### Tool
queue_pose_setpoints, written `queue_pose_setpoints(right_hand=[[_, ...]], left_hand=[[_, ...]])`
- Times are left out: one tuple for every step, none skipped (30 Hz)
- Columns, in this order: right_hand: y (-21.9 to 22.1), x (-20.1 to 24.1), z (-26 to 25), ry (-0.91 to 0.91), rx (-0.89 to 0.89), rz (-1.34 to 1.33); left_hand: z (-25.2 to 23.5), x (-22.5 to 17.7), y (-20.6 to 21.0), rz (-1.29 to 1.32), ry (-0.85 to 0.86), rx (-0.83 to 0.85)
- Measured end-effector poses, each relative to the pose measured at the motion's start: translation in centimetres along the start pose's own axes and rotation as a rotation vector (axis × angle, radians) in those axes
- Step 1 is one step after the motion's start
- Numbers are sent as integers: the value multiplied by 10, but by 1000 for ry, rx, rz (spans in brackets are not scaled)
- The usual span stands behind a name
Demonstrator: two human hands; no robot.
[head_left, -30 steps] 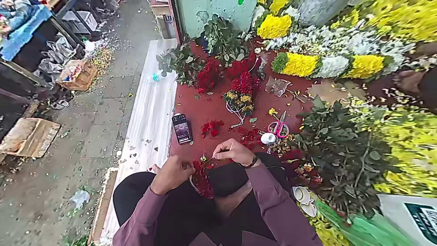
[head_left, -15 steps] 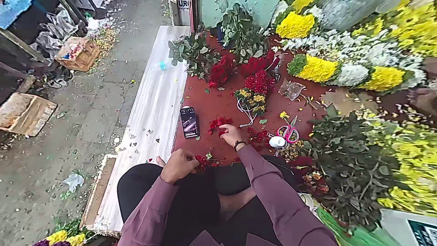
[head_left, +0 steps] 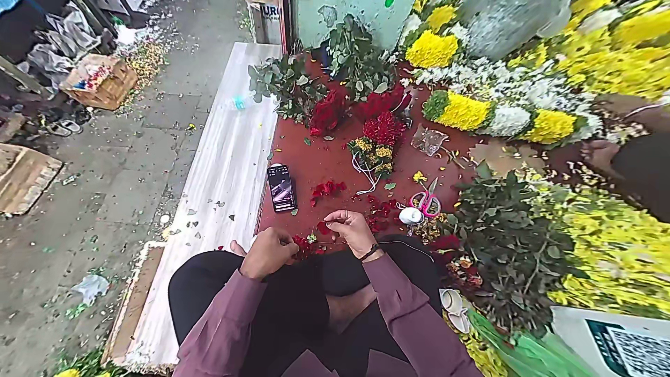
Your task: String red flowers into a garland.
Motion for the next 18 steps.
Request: queue_pose_setpoints(right_hand=[[1, 1, 0, -10, 9, 9], [2, 1, -1, -25, 18, 26], [2, 1, -1, -38, 26, 43], [2, 2, -1, -45, 28, 57], [2, 2, 0, -51, 24, 68], [2, 2, 1, -50, 16, 75], [1, 3, 1, -43, 12, 78], [1, 4, 2, -39, 10, 85], [1, 5, 2, -42, 14, 88], [1, 6, 2, -57, 21, 95], [1, 6, 3, -87, 27, 112], [2, 7, 3, -128, 34, 133], [2, 8, 3, -167, 38, 155], [3, 8, 3, -200, 40, 163], [4, 7, 3, -230, 34, 161], [5, 7, 4, -250, 25, 153], [6, 7, 5, -262, 14, 145], [8, 8, 6, -269, 1, 125]], left_hand=[[0, 0, 0, 3, 1, -2], [0, 1, 0, 7, 3, -4], [0, 1, 0, 10, 5, -7], [0, 1, -1, 11, 4, -9], [0, 1, -1, 11, 4, -12], [0, 1, -1, 12, 2, -11], [0, 1, -1, 11, 2, -11], [0, 1, -1, 11, 2, -10], [0, 1, -2, 13, 0, -10], [0, 1, -2, 16, -3, -10], [0, 1, -2, 19, -6, -14], [0, 1, -2, 23, -8, -19], [0, 1, -2, 28, -9, -21], [1, 1, -2, 33, -14, -23], [1, 1, -2, 37, -17, -27], [1, 1, -2, 41, -21, -32], [1, 2, -1, 41, -23, -38], [1, 2, -1, 34, -25, -42]])
Point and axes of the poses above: each hand's wrist, its own z-axis away from the middle knuckle, its own y-axis out of the palm, x = y × z, the point moved 2 cm from there along -z, towards the middle knuckle, and after that the axes turned 12 degrees about -x, right-handed, at the moved point
